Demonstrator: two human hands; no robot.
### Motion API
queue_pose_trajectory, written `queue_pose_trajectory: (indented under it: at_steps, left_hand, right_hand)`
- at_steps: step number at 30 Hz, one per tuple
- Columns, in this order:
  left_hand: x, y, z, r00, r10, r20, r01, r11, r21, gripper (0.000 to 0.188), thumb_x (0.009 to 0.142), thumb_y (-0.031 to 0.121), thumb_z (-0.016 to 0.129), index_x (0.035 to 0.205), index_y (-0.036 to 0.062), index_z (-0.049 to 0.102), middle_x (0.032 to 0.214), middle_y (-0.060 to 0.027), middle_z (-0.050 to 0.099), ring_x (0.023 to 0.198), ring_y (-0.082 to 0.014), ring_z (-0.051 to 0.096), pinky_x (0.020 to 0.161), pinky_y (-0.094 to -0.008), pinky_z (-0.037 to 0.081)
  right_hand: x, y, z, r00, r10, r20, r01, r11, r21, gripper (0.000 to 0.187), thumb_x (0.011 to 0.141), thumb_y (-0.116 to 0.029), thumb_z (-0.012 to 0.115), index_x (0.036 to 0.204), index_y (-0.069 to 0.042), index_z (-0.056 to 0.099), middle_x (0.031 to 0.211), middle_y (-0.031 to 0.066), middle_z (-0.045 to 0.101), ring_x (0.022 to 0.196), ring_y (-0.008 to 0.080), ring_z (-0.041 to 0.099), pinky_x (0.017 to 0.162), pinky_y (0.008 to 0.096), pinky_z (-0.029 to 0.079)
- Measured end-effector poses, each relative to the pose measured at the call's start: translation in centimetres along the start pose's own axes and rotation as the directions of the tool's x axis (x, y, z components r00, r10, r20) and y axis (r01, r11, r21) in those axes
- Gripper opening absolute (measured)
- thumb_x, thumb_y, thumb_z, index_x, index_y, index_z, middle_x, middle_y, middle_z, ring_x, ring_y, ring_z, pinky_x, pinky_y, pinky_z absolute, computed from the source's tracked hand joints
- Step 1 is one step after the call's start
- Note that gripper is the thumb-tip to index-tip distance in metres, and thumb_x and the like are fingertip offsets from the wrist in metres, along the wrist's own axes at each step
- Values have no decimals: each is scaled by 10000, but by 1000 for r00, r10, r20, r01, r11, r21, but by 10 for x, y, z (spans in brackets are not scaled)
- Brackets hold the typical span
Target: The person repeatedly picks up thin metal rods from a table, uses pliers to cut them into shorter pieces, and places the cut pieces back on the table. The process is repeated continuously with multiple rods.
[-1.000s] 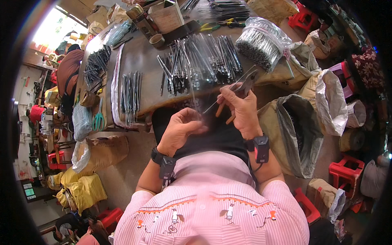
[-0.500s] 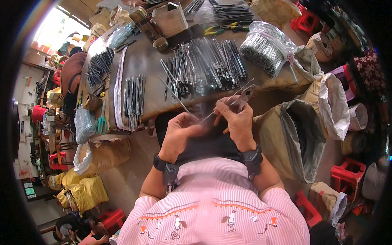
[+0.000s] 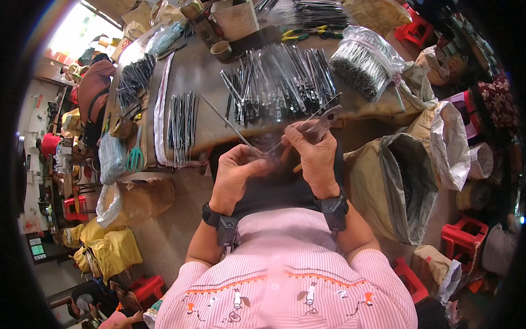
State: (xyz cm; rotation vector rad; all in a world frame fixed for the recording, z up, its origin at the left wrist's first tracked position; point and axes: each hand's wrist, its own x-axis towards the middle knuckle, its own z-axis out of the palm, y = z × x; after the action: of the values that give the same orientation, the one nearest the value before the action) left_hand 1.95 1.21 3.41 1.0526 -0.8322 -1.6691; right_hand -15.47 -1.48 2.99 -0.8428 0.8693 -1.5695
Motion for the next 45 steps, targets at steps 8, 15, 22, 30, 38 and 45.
queue_pose_trajectory:
  at_steps: [8, 15, 22, 30, 38, 45]
  left_hand:
    - [2, -4, -2, 1000, 19, 0, -19, 1000, 0, 146, 796, -36, 692, 922, -32, 619, 835, -109, 683, 740, -162, 676, 687, -270, 569]
    - [-6, -11, -27, 996, -46, -73, 48, 998, 34, 144, 799, -48, 686, 921, -29, 612, 820, -116, 688, 717, -181, 687, 678, -292, 589]
    - [-10, -14, -32, 996, -68, 62, 64, 995, 75, 185, 784, -55, 685, 950, -25, 608, 859, -92, 672, 755, -171, 681, 676, -273, 573]
    - [-9, -1, -7, 942, -268, 201, 251, 962, 106, 271, 782, -38, 676, 1043, -48, 601, 883, -85, 656, 736, -146, 670, 592, -228, 534]
    - [-7, -2, -4, 906, -316, 282, 281, 947, 157, 312, 803, -18, 634, 1103, -22, 548, 914, -97, 643, 767, -158, 667, 604, -223, 519]
    - [-2, -8, 4, 934, -296, 199, 335, 920, -203, 169, 905, 166, 592, 1007, 47, 531, 898, -66, 607, 837, -162, 632, 673, -239, 485]
  right_hand:
    - [-17, 17, 7, 993, 96, 75, -85, 986, -143, 170, 850, -16, 679, 990, 5, 586, 905, 72, 644, 758, 140, 639, 688, 259, 534]
    - [-4, 4, -6, 1000, 21, 0, -20, 984, -180, 299, 801, 12, 713, 1068, -1, 580, 990, 76, 656, 835, 132, 636, 759, 245, 524]
    - [2, 6, -21, 985, 173, 12, -170, 978, -120, 270, 837, 18, 669, 1090, 41, 578, 982, 107, 654, 800, 152, 637, 728, 249, 526]
    - [0, 11, -25, 904, 389, 178, -390, 920, -35, 285, 856, -36, 664, 1120, 32, 580, 1013, 109, 648, 787, 146, 624, 705, 252, 513]
    - [0, 10, -34, 833, 533, 149, -528, 846, -70, 232, 854, -86, 688, 1048, 4, 598, 873, 88, 654, 726, 134, 619, 652, 255, 518]
    - [-7, 19, -25, 896, 437, 78, -423, 894, -145, 209, 839, -118, 715, 980, -9, 607, 837, 88, 661, 678, 131, 623, 606, 241, 513]
